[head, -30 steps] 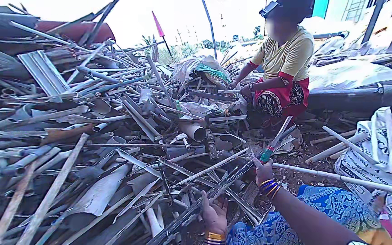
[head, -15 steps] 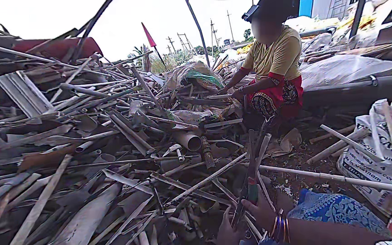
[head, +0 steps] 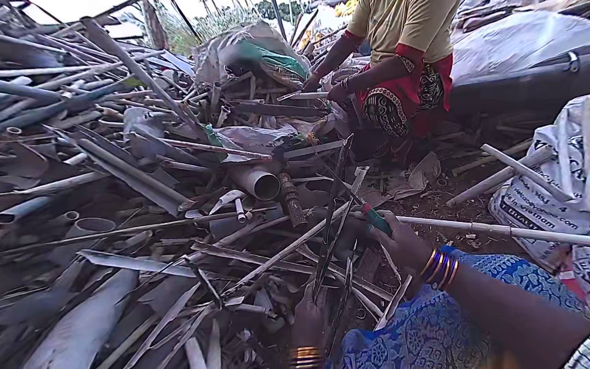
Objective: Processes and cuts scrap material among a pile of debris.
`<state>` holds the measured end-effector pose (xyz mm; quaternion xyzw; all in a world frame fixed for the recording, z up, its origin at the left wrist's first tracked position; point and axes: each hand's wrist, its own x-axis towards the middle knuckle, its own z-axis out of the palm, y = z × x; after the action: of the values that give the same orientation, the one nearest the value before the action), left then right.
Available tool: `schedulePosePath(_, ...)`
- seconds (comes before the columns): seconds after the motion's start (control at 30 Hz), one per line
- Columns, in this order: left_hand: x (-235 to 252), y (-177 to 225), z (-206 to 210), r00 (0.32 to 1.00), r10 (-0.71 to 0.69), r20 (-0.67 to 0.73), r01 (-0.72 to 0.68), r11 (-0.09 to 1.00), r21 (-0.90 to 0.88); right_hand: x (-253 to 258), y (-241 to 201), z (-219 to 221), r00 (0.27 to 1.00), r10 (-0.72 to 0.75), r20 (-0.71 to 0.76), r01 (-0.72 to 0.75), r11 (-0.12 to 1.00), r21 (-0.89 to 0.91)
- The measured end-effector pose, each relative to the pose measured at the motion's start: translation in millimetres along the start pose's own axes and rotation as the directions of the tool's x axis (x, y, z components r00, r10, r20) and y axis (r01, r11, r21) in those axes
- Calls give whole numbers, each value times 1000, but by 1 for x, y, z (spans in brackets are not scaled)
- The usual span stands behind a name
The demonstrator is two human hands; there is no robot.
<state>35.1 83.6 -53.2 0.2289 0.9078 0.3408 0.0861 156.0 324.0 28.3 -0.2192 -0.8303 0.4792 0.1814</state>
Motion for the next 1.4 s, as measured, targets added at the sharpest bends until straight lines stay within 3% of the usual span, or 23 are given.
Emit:
schedulePosePath(0.1,1,3,2,1000,18,14,-19,999,48,8,8,-19,996,-41,-80,32,993,-111)
schedulePosePath(0.33,2,9,3,998,-13,59,4,989,145,8,10,-29,995,36,-90,-53,979,-199)
schedulePosePath(0.9,0,6,3,999,33,-21,-29,986,161,8,11,-28,996,62,-72,-76,972,-223)
schedulePosePath(1.27,2,6,5,1000,4,10,-6,983,185,13,12,-30,992,108,-64,-120,965,-231)
schedulePosePath(1.33,2,5,6,1000,-2,14,-1,981,196,10,11,-25,992,115,-50,-125,940,-318)
schedulePosePath(1.4,2,7,6,999,-31,36,23,977,214,-2,3,-11,984,154,93,-90,868,-489)
